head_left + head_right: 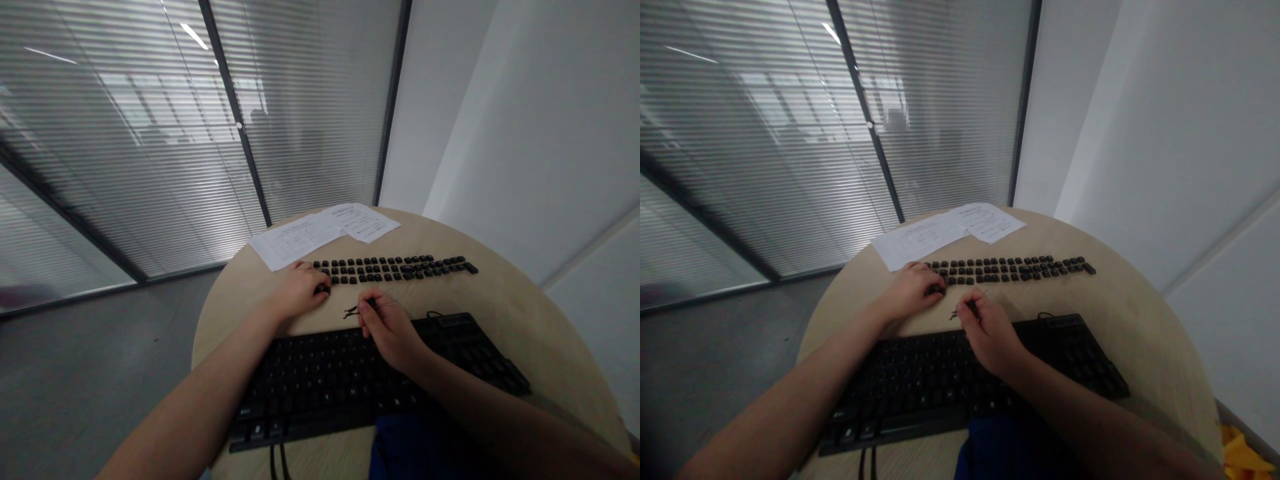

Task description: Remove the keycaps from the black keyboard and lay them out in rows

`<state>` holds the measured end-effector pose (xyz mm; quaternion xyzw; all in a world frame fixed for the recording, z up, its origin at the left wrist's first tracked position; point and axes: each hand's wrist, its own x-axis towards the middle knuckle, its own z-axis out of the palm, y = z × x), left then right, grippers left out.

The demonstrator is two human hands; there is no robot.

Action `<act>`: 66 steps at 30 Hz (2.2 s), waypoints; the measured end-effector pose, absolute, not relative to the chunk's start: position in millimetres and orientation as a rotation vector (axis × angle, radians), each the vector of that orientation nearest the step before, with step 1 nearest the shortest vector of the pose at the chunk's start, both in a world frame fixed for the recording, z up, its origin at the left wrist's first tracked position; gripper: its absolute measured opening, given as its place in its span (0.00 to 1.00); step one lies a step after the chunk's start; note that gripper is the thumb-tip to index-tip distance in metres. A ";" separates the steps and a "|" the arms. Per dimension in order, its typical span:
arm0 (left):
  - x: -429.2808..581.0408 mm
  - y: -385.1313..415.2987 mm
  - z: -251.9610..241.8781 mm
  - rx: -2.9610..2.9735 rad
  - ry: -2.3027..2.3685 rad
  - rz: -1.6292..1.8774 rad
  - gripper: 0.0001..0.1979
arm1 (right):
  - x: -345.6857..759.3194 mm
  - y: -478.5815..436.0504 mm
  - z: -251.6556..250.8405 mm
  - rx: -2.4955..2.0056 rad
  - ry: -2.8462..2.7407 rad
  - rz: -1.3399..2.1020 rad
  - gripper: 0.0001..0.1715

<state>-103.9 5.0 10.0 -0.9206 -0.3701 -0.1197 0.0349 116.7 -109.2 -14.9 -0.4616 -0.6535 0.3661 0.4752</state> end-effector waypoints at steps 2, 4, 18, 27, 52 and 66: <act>-104.2 4.1 13.1 -2.832 -1.151 -0.370 0.08 | 117.0 -108.8 -15.1 -1.132 -1.599 0.902 0.13; -105.3 2.4 17.4 -2.835 -1.167 -0.402 0.08 | 117.3 -109.4 -13.1 -1.127 -1.588 0.921 0.14; -93.0 -41.5 48.3 -3.328 -1.165 -0.090 0.11 | 100.2 -148.6 3.9 -0.999 -1.933 1.370 0.08; -91.3 -29.7 26.0 -3.466 -1.167 -0.057 0.15 | 99.2 -147.6 5.0 -1.062 -2.171 1.188 0.07; -94.3 -25.8 20.5 -3.525 -1.176 -0.138 0.18 | 98.6 -148.5 -13.0 -1.023 -1.695 1.279 0.14; -100.2 -34.2 43.4 -3.741 -1.007 -0.721 0.10 | 114.2 -124.2 10.9 -1.168 -1.657 0.917 0.13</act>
